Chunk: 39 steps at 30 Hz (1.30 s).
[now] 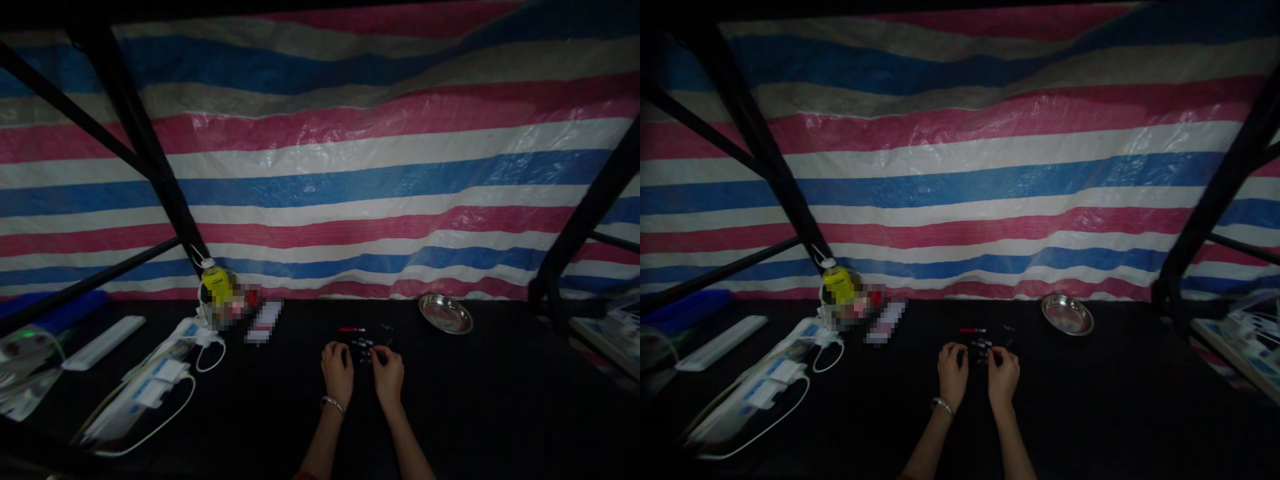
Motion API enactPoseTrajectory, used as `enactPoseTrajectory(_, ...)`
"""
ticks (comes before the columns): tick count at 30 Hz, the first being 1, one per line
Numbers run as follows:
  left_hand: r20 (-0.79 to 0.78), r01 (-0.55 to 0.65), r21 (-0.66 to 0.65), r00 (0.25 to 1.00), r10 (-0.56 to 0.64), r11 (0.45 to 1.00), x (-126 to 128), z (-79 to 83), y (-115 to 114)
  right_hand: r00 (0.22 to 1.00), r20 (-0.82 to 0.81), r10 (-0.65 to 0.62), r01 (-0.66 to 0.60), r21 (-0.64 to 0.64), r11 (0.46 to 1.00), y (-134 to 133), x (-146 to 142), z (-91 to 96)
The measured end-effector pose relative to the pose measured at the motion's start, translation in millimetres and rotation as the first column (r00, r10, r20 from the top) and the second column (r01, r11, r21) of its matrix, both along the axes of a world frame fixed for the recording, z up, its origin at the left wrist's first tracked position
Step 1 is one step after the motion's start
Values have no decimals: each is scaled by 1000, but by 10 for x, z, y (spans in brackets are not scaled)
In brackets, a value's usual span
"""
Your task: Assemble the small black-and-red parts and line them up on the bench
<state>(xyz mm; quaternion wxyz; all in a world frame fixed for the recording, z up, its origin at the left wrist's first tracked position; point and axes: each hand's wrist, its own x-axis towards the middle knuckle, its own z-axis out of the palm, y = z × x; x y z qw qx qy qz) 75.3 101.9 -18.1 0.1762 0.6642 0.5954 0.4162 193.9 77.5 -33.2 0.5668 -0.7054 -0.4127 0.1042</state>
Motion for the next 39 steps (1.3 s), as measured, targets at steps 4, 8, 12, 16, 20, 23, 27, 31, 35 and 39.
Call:
enactPoseTrajectory(4, 12, -2, 7, 1000, 2, 1000, 3, -1, 3, 994, -106, -42, 47, 46, 998, -17, 24, 0)
enactPoseTrajectory(8, 65, -54, -2, 996, 54, 999, 11, -19, 48, 973, -122, -194, 208, 116, 971, -59, 125, 33)
enactPoseTrajectory(12, 94, -113, -42, 989, 116, 993, 20, -51, 143, 947, 46, -318, 311, 117, 943, -89, 311, 20)
enactPoseTrajectory(16, 111, -126, -111, 984, 138, 986, 5, -51, 255, 945, 170, -279, 279, 28, 960, -83, 455, -74)
enactPoseTrajectory(20, 160, -89, -68, 982, 99, 994, 3, 9, 291, 954, 208, -217, 223, -4, 975, -65, 500, -138)
enactPoseTrajectory(23, 160, -48, 61, 986, 38, 997, 76, 104, 241, 958, 181, -223, 229, -12, 973, -60, 515, -154)
enactPoseTrajectory(27, -16, 182, 77, 983, -182, 980, 302, 281, 159, 957, 165, -237, 244, -23, 969, -72, 554, -186)
enactPoseTrajectory(31, -232, 417, 30, 887, -400, 908, 579, 395, 180, 958, 185, -220, 229, -27, 973, -83, 595, -231)
enactPoseTrajectory(35, -400, 513, -85, 768, -501, 854, 787, 407, 268, 962, 189, -197, 209, -43, 977, -92, 615, -258)
enactPoseTrajectory(39, -509, 458, -221, 699, -502, 861, 891, 403, 293, 966, 176, -191, 202, -47, 978, -106, 617, -245)
